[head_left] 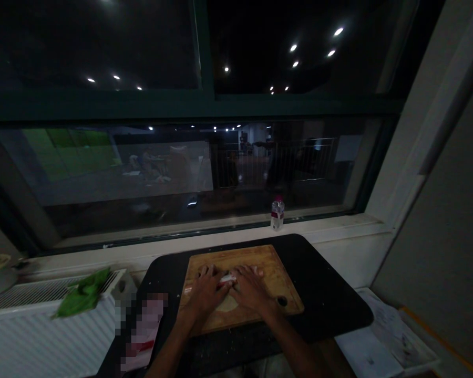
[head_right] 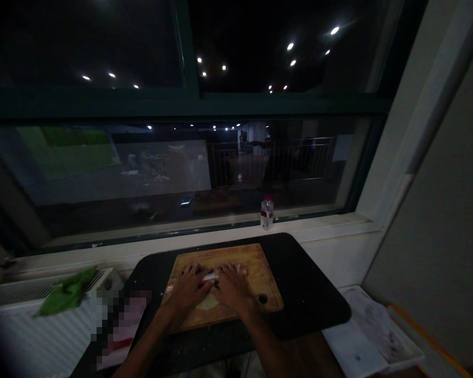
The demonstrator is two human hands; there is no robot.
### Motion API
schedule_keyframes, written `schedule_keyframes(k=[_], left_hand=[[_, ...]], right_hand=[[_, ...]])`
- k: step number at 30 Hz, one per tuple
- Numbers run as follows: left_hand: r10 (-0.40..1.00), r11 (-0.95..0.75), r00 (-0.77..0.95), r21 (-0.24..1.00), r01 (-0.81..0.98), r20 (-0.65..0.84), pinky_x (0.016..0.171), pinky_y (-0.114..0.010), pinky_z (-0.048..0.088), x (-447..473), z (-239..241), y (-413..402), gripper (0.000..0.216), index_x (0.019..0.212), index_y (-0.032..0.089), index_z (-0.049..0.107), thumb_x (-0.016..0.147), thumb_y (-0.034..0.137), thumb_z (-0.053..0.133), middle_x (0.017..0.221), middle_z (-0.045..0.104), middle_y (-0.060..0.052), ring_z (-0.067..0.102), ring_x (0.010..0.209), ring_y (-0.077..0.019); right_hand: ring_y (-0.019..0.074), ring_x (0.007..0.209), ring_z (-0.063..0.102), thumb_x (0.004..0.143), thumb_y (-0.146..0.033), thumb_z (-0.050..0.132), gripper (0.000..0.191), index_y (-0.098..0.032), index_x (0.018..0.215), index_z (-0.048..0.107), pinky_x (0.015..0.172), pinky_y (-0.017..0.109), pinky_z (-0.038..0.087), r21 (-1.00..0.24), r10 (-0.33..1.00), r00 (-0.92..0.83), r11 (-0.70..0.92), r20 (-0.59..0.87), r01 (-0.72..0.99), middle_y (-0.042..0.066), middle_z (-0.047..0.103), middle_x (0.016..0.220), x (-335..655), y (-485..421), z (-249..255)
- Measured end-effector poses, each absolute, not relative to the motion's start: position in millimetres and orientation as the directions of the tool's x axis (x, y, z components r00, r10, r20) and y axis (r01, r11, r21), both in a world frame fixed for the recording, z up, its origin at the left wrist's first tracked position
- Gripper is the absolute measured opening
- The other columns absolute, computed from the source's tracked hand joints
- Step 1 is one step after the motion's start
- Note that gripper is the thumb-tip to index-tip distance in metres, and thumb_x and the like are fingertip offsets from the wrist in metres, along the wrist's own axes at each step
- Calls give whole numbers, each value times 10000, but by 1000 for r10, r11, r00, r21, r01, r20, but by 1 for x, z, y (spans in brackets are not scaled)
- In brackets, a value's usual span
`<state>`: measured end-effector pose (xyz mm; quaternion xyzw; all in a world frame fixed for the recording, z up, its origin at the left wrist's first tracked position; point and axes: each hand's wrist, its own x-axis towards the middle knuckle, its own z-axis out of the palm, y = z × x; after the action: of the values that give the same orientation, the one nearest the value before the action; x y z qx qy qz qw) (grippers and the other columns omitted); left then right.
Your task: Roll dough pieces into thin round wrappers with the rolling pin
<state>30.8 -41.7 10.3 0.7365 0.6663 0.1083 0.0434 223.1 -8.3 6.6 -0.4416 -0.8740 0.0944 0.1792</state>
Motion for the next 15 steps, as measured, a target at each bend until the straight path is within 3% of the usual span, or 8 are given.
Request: schedule_keyframes(k=[9,15], left_hand=[[996,-65,76,190,980,-50,1180,-604,388,32,28,-35,619,1473,375,699,1041,708,408,1560,593,-153,492,1474,-433],[995,-98,91,185,978,45,1196,-559,398,30,15,-41,641,1553,337,633,1064,676,396,1579,592,-157,494,1478,-416]], right_hand=[[326,1368,585,985,-333,637,361,-236,1326,704,1194,514,391,-350,796,-546,605,259,715,116,729,1392,223,-7,0],[352,1534,476,1021,-384,606,520,-205,1509,632,1284,569,315,-329,788,-552,616,274,716,163,601,1603,228,-10,-2]])
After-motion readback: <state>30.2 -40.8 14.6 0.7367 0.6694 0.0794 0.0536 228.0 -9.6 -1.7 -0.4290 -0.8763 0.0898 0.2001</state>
